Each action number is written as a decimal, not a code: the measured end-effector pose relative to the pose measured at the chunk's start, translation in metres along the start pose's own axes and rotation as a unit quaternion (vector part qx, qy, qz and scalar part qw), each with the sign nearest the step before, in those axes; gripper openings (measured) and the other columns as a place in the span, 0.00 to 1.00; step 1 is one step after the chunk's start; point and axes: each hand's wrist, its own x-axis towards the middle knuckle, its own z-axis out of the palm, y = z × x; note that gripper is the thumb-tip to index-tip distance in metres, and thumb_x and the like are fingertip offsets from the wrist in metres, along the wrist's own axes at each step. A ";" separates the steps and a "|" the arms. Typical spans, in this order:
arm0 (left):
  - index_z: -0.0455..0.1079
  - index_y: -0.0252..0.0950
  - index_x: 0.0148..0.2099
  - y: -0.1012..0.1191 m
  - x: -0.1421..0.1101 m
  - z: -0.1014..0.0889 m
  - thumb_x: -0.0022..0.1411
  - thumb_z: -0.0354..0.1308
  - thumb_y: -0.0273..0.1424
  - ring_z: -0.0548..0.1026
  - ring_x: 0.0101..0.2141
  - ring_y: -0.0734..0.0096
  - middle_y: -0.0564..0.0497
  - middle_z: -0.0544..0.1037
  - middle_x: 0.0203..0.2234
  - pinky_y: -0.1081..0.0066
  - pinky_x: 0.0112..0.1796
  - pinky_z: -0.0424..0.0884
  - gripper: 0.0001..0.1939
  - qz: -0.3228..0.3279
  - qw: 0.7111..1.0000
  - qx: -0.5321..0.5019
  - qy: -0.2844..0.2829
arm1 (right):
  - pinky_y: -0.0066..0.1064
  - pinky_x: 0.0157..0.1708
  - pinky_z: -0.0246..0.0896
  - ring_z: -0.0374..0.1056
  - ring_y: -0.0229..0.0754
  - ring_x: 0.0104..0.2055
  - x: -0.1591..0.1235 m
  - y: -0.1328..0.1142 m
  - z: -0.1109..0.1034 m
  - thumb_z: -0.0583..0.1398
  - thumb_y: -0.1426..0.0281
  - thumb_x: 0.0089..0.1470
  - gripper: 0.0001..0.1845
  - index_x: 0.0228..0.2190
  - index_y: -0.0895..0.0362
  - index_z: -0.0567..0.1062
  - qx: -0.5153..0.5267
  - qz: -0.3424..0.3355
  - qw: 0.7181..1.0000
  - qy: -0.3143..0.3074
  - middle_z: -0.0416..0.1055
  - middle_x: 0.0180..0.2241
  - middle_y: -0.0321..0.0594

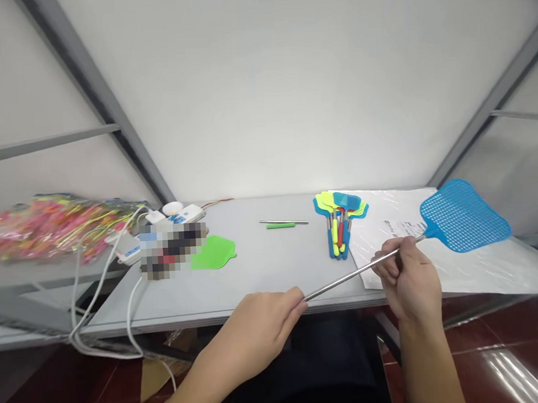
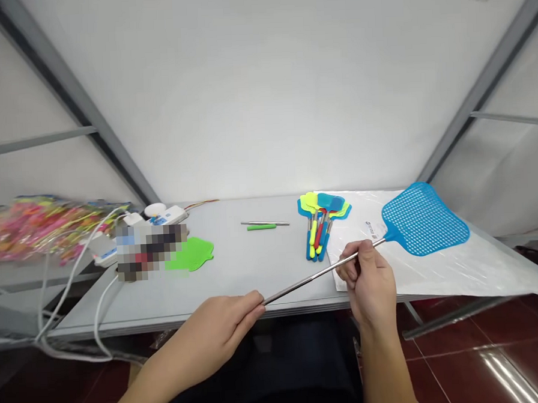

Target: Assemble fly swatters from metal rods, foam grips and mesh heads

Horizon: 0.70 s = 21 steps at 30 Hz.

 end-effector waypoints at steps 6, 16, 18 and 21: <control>0.59 0.41 0.36 0.004 -0.016 0.009 0.74 0.39 0.37 0.72 0.25 0.68 0.58 0.74 0.26 0.70 0.26 0.50 0.13 -0.001 0.998 0.061 0.031 | 0.26 0.19 0.41 0.52 0.30 0.18 -0.049 0.019 0.022 0.56 0.56 0.62 0.19 0.29 0.57 0.74 -0.035 0.121 0.981 -0.150 0.54 0.15 0.30; 0.58 0.40 0.33 -0.015 -0.074 0.004 0.74 0.40 0.38 0.69 0.22 0.70 0.59 0.71 0.22 0.68 0.25 0.48 0.16 -0.027 0.992 0.113 0.050 | 0.26 0.21 0.44 0.48 0.30 0.18 -0.038 -0.017 0.000 0.56 0.58 0.62 0.20 0.24 0.58 0.71 0.016 0.049 0.998 -0.033 0.50 0.13 0.28; 0.59 0.40 0.34 -0.011 -0.078 0.004 0.74 0.40 0.37 0.69 0.23 0.70 0.58 0.72 0.24 0.68 0.26 0.49 0.15 -0.034 0.990 0.122 0.061 | 0.26 0.21 0.45 0.47 0.30 0.18 -0.042 -0.013 0.006 0.57 0.58 0.61 0.19 0.25 0.57 0.70 0.027 0.059 0.997 -0.045 0.50 0.14 0.28; 0.61 0.40 0.36 -0.006 -0.077 0.008 0.74 0.40 0.36 0.71 0.25 0.69 0.56 0.73 0.25 0.68 0.26 0.50 0.14 -0.033 0.986 0.139 0.082 | 0.26 0.20 0.45 0.49 0.30 0.18 -0.058 0.002 0.022 0.59 0.60 0.60 0.15 0.27 0.56 0.72 0.031 0.104 0.987 -0.115 0.52 0.16 0.28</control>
